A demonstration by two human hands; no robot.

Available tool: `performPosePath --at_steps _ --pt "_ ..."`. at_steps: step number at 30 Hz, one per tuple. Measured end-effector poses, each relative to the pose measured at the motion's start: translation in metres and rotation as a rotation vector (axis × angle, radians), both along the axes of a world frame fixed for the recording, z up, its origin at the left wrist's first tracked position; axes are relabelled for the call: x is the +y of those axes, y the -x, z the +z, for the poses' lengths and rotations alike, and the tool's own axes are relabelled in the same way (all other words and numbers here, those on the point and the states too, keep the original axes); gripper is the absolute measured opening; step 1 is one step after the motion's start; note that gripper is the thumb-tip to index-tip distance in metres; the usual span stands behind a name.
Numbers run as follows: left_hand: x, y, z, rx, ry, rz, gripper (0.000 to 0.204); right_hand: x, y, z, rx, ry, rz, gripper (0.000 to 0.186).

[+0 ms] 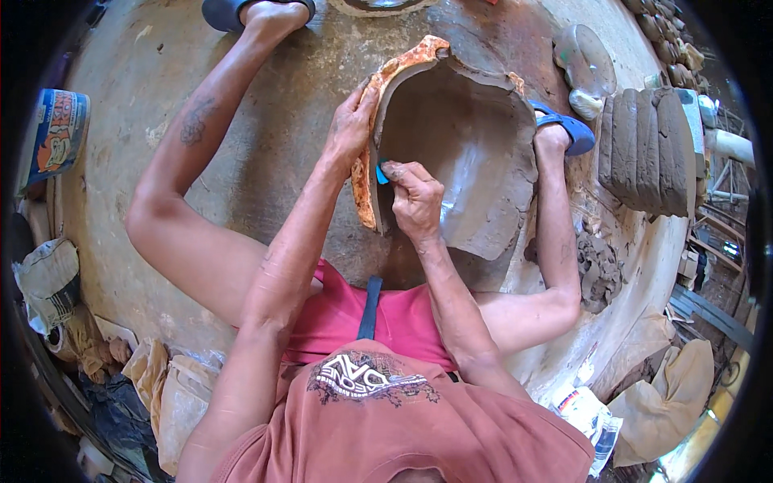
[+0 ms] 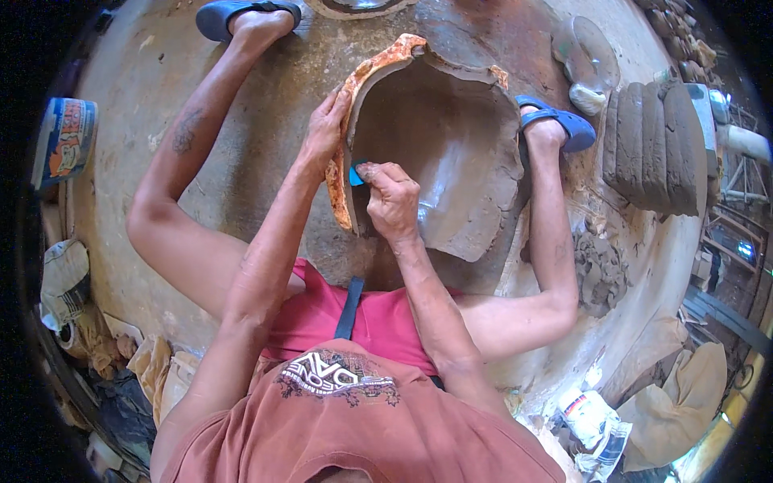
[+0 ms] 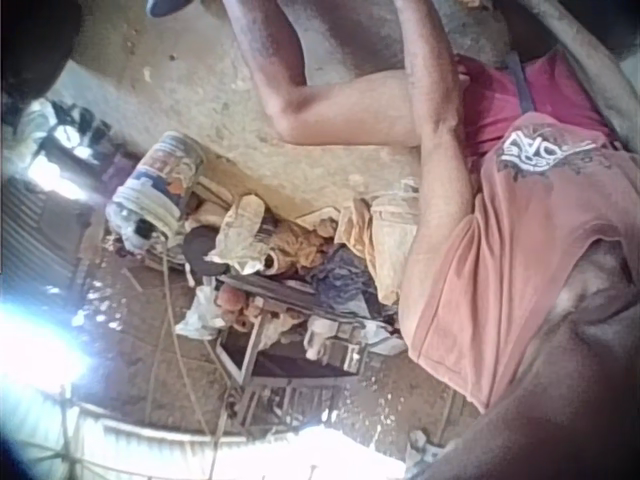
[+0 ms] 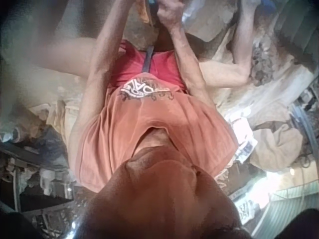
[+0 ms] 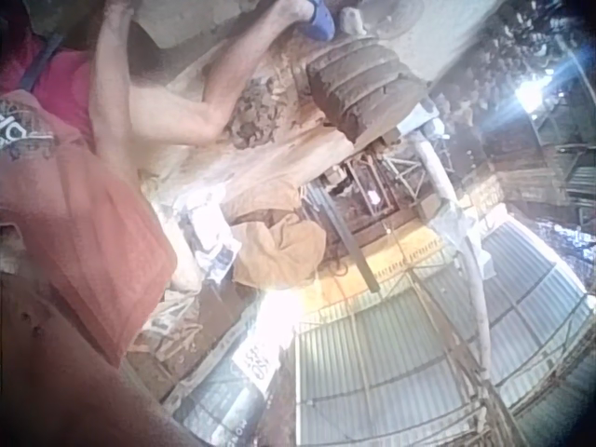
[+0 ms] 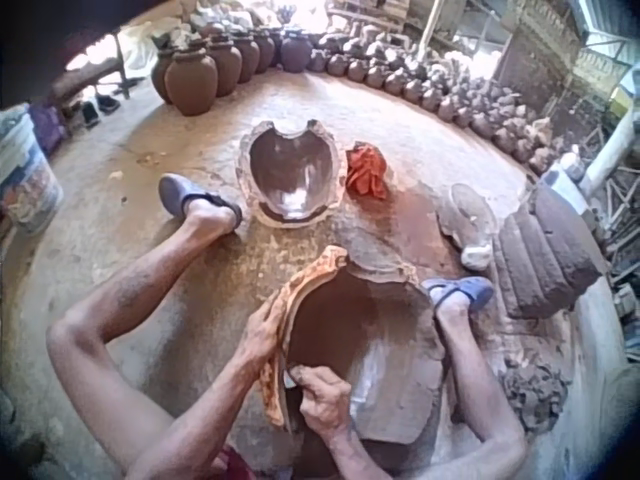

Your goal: The person removes a fired clay pot from a plaster mold, wipes the inside of the mold with a cloth, and then applies fresh clay into the mold by hand, smoothing it with a small scraper and a flat wooden tool.

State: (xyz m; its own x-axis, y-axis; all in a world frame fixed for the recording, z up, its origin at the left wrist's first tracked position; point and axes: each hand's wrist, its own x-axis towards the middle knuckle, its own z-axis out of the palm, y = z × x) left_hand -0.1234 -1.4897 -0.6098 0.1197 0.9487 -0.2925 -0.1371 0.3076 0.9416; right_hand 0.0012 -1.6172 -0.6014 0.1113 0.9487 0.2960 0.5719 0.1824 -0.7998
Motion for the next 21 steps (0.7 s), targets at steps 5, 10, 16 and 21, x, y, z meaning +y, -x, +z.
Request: performPosePath --at_steps 5,10,16,21 --pt "0.001 -0.002 -0.005 -0.087 0.035 -0.025 0.055 -0.027 0.003 0.004 -0.045 0.007 -0.038 0.03" --pt "0.002 0.0 -0.003 -0.084 0.002 -0.015 0.056 -0.074 -0.001 0.029 -0.199 0.1 0.016 0.027" --pt "-0.001 0.008 0.004 -0.121 0.041 -0.044 0.054 -0.027 -0.01 0.053 -0.288 -0.003 -0.224 0.032" --pt "0.004 -0.002 -0.004 0.055 -0.105 -0.081 0.052 0.013 -0.007 0.014 -0.265 -0.005 -0.12 0.019"
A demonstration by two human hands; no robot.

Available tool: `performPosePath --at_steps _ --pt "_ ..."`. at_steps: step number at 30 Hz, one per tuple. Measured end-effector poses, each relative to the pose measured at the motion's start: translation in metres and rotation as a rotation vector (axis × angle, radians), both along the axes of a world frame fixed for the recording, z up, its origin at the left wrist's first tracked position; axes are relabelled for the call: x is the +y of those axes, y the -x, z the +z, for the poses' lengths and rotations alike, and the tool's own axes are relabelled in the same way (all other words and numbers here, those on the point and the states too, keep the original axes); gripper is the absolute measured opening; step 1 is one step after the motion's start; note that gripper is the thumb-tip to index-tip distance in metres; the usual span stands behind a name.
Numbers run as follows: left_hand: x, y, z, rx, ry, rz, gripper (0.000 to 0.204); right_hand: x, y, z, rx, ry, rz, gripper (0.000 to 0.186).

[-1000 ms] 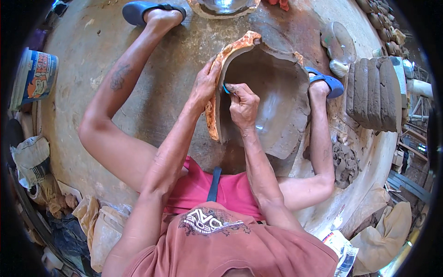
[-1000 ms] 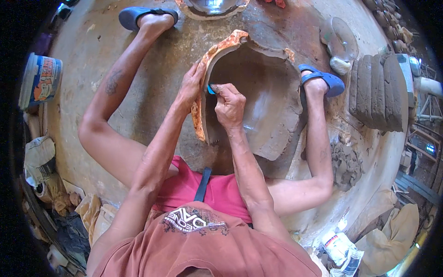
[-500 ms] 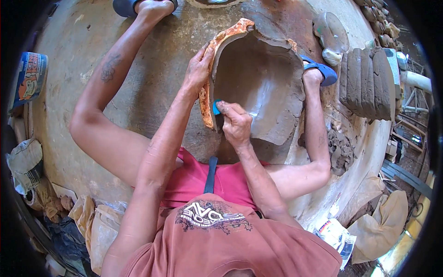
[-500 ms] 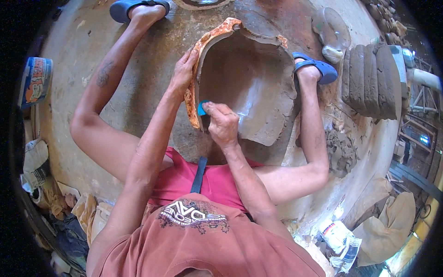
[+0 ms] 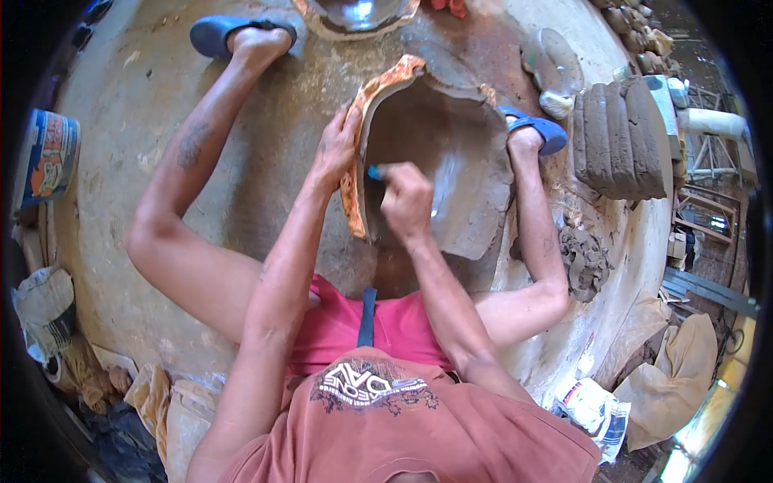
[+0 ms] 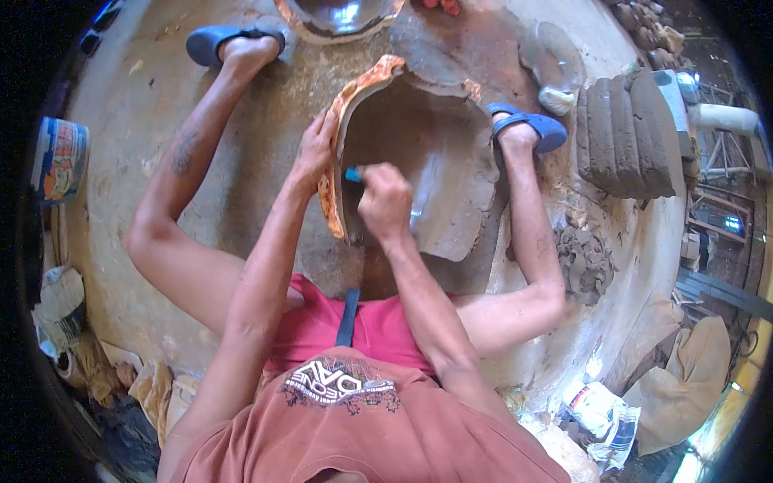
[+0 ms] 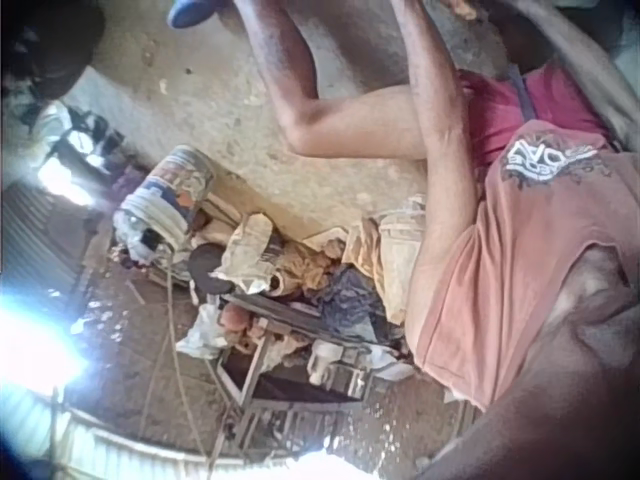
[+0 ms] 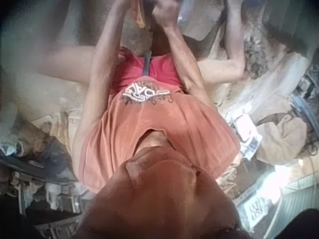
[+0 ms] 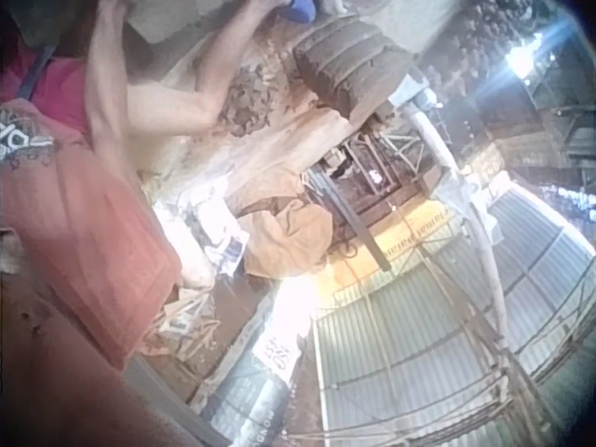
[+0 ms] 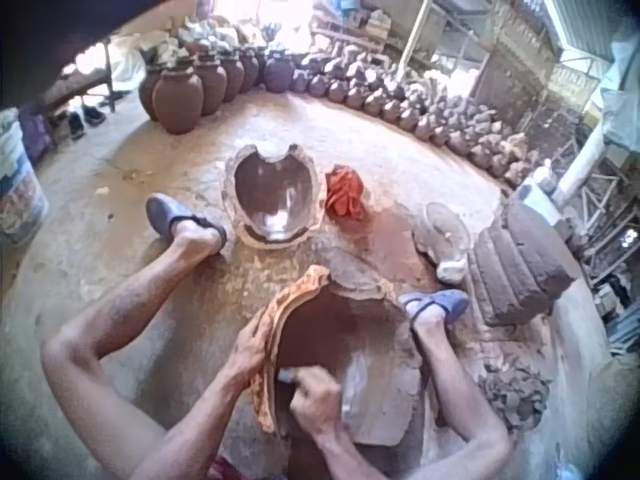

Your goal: The person removes a fired clay pot from a plaster mold, wipes the inside of the mold with a cloth, and then applies fresh clay into the mold by hand, smoothing it with a small scraper and a flat wooden tool.

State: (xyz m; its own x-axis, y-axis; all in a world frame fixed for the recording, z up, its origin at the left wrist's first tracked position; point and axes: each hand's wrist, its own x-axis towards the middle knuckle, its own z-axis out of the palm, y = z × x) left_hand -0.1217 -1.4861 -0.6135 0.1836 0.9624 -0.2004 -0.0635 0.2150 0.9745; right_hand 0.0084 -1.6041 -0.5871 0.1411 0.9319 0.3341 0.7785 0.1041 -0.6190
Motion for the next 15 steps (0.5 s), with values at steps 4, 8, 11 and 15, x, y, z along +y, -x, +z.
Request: performPosePath --at_steps 4,8,11,15 --pt "-0.014 0.007 0.0 -0.053 -0.007 0.063 0.054 -0.062 0.008 0.029 0.124 0.184 0.04 0.01" --pt "-0.063 0.005 -0.011 -0.123 0.085 0.245 0.054 -0.068 -0.038 0.095 0.24 -0.063 -0.285 0.014" --pt "-0.11 -0.009 0.003 -0.312 0.194 0.358 0.059 -0.07 -0.098 0.108 0.415 -0.211 -0.473 0.012" --pt "-0.153 -0.015 0.019 -0.361 0.34 0.356 0.06 -0.064 -0.163 0.094 0.314 -0.112 -0.765 0.015"
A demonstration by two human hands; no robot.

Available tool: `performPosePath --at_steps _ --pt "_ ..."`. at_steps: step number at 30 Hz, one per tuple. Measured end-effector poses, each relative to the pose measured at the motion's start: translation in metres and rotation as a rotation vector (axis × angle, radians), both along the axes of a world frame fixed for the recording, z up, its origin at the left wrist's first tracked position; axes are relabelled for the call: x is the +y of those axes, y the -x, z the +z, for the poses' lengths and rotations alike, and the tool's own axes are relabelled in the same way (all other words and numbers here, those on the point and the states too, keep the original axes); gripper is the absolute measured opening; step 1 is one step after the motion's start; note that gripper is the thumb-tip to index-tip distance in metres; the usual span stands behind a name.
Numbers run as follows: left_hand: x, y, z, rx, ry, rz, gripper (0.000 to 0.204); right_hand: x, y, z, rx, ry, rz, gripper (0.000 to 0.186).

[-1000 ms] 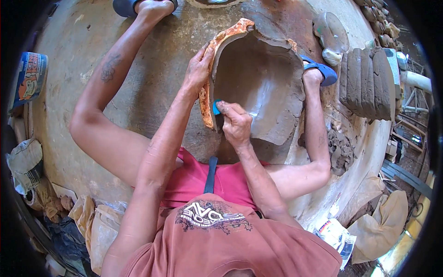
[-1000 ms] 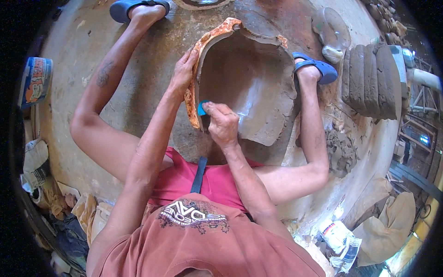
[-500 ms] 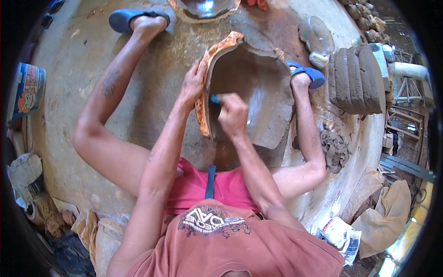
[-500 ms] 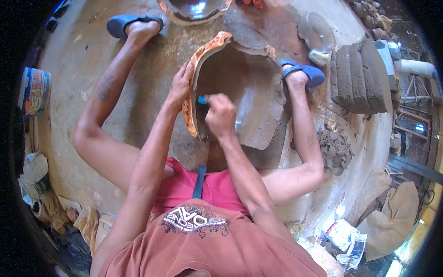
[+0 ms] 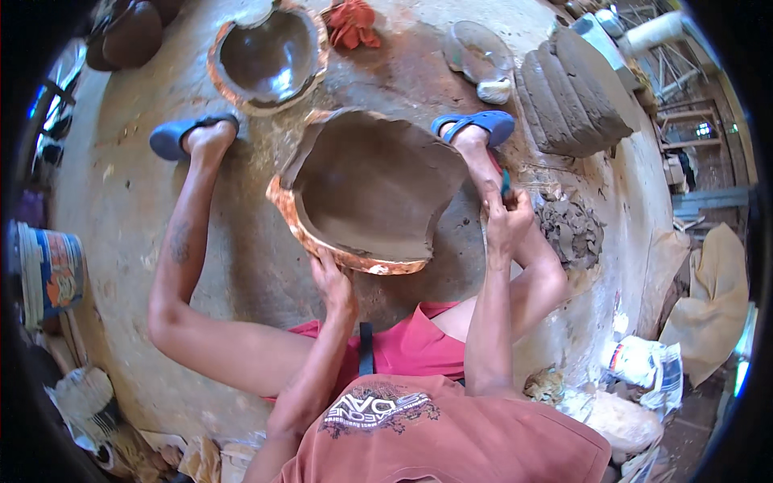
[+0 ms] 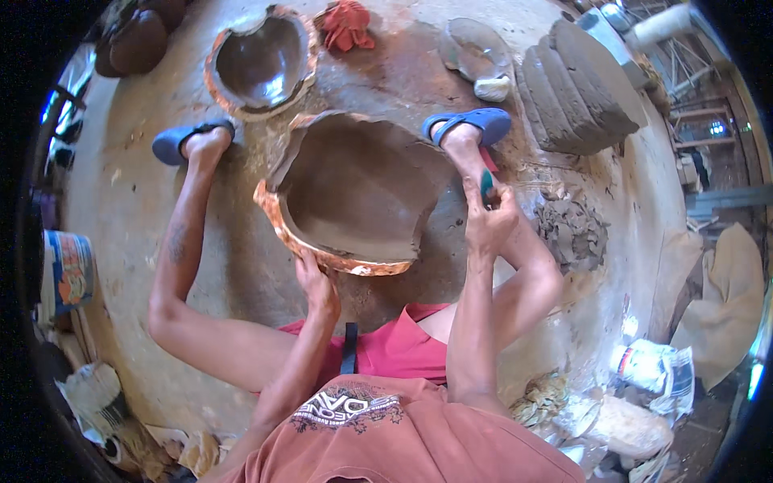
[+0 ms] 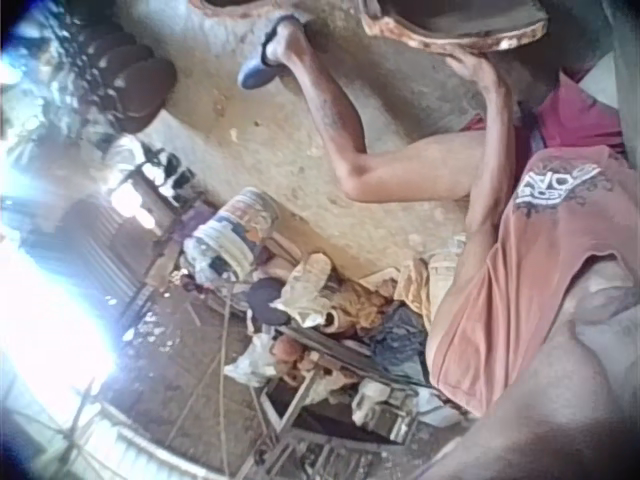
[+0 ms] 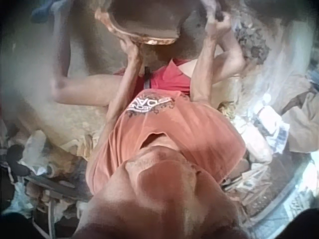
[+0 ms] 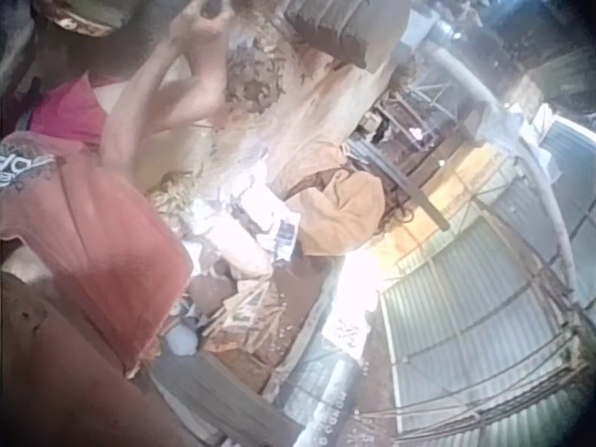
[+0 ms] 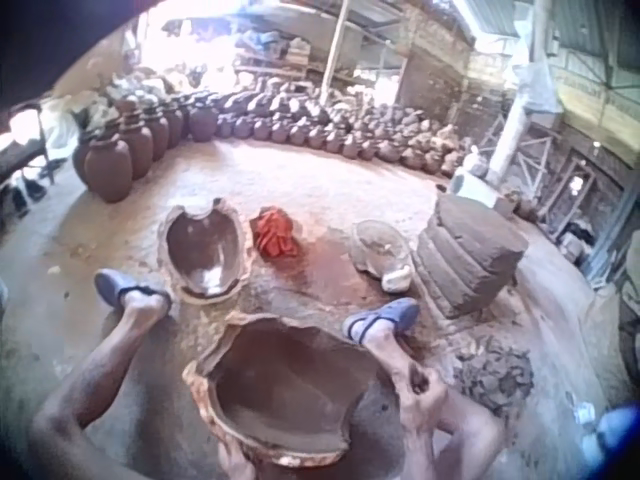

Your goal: The person removes a fired clay pot from a plaster mold, wipes the inside of the mold with a cloth, and then applies fresh clay into the mold by hand, smoothing it with a small scraper and a flat wooden tool.

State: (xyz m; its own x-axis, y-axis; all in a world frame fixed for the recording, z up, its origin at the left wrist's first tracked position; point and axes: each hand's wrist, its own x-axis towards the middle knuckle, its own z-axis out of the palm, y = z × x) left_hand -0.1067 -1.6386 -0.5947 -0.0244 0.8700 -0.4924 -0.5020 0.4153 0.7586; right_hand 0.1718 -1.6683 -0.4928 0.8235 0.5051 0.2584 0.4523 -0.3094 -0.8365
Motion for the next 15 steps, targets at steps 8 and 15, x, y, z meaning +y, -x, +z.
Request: performPosePath --at_steps 8,15 --pt "0.035 0.024 0.079 0.598 -0.556 0.056 0.071 0.028 -0.037 -0.046 0.37 -0.126 -0.088 0.017" --pt "0.144 -0.118 0.16 0.805 -1.279 -0.8 0.057 0.031 -0.054 -0.062 0.459 0.159 0.138 0.029"
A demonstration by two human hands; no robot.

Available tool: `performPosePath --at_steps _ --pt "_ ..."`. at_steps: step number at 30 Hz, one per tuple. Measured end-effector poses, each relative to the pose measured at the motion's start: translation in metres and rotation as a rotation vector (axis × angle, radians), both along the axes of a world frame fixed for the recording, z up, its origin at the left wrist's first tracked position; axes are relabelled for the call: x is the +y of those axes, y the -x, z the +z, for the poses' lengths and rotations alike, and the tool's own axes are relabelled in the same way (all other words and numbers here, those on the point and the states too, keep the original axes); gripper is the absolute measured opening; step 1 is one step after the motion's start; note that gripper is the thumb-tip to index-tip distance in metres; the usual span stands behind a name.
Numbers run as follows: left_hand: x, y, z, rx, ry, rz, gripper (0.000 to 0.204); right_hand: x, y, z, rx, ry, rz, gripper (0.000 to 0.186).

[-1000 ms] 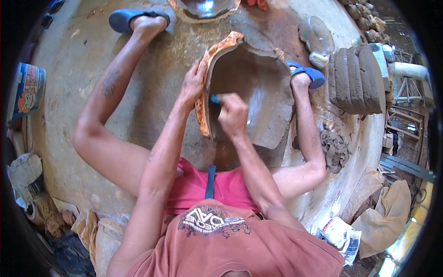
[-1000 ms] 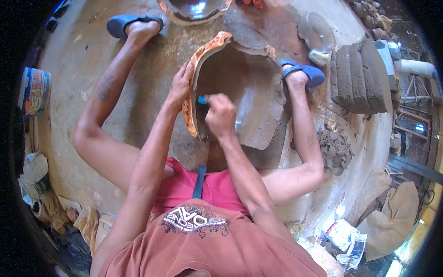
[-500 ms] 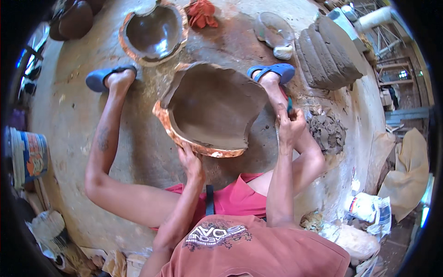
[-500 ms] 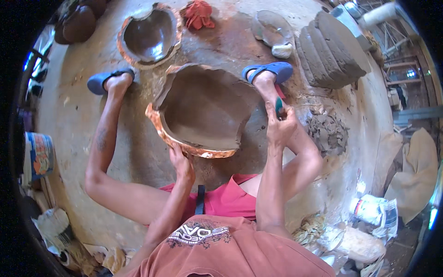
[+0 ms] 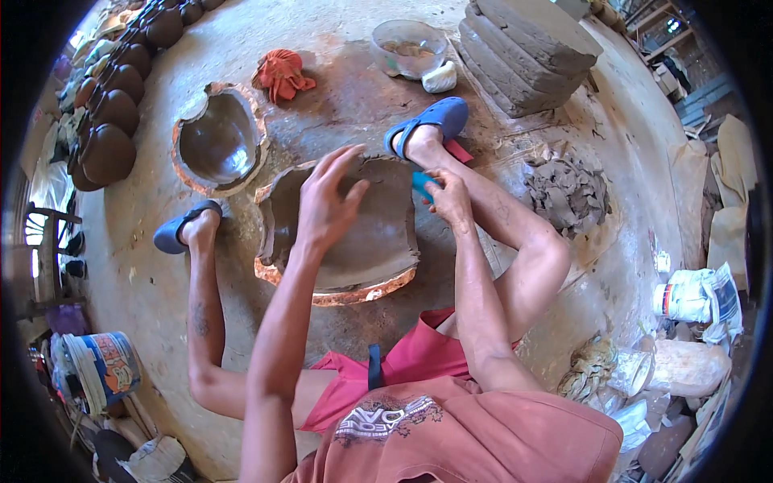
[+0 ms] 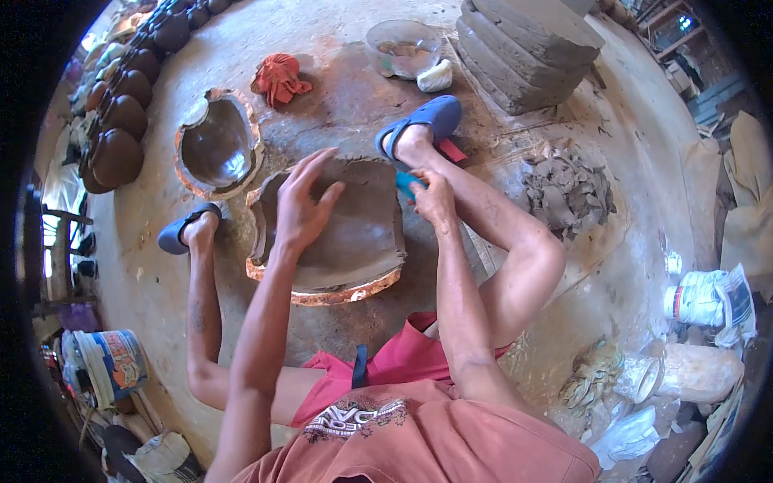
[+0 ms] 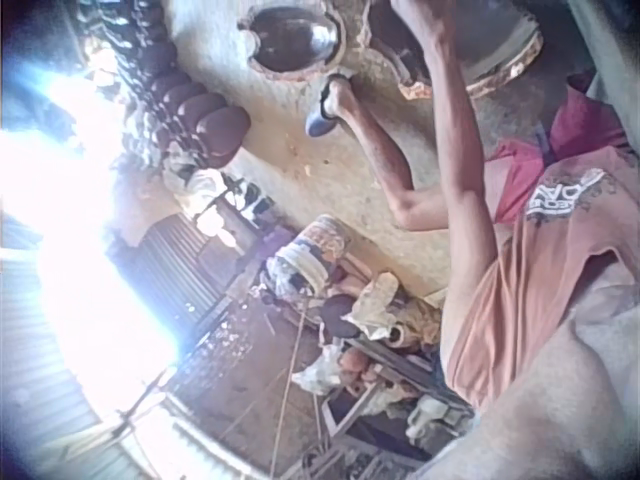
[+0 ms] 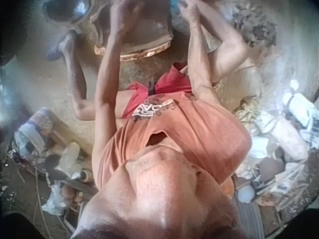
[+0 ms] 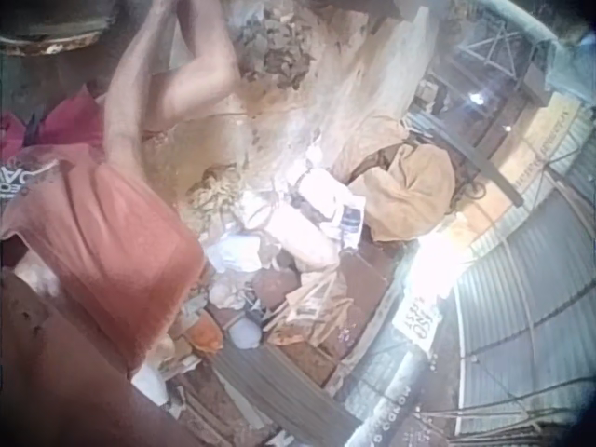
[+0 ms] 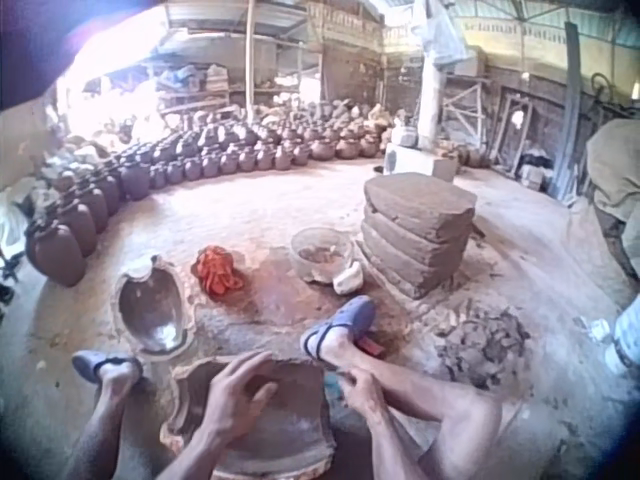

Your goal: The person removes a fired clay pot from a plaster mold, wipes the inside of the mold with a cloth, and then applies fresh clay into the mold by hand, smoothing it with a small scraper and a flat wooden tool.

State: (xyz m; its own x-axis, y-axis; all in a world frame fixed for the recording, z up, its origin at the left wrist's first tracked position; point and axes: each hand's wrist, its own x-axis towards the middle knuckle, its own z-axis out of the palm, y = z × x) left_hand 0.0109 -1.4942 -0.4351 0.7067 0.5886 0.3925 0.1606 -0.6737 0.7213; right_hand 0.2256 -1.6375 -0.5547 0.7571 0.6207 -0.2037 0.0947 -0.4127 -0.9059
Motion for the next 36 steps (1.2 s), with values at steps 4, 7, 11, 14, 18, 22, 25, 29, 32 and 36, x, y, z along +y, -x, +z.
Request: performPosePath --at_steps 4,7,11,14,18,22,25,29,32,36 --pt "0.041 -0.074 -0.022 0.352 -0.237 -0.293 0.061 -0.001 0.013 0.011 -0.028 -0.016 0.067 0.024" --pt "0.055 -0.11 -0.045 0.56 -0.248 -0.481 0.064 -0.009 0.015 -0.004 -0.173 0.005 0.043 0.021" --pt "0.059 -0.127 -0.062 0.732 -0.18 -0.521 0.058 -0.013 0.042 -0.008 0.064 0.022 -0.032 0.018" --pt "0.071 -0.128 -0.069 0.745 -0.168 -0.538 0.056 -0.005 0.069 -0.005 0.123 -0.012 -0.135 0.027" --pt "0.069 -0.136 -0.064 0.804 -0.086 -0.546 0.057 0.011 0.099 -0.022 0.12 -0.068 -0.202 0.028" --pt "0.067 -0.131 -0.063 0.72 -0.137 -0.552 0.055 0.036 0.122 -0.01 0.482 -0.207 -0.404 0.028" --pt "0.067 -0.131 -0.065 0.738 -0.087 -0.529 0.055 0.05 0.128 -0.015 0.52 -0.23 -0.417 0.027" --pt "0.07 -0.13 -0.07 0.639 -0.115 -0.539 0.056 0.074 0.139 -0.017 0.476 -0.256 -0.306 0.026" --pt "0.072 -0.13 -0.064 0.675 -0.05 -0.555 0.055 0.095 0.149 -0.001 0.433 -0.224 -0.264 0.031" --pt "0.076 -0.132 -0.053 0.565 -0.009 -0.602 0.055 0.112 0.155 0.002 0.22 -0.128 -0.149 0.032"
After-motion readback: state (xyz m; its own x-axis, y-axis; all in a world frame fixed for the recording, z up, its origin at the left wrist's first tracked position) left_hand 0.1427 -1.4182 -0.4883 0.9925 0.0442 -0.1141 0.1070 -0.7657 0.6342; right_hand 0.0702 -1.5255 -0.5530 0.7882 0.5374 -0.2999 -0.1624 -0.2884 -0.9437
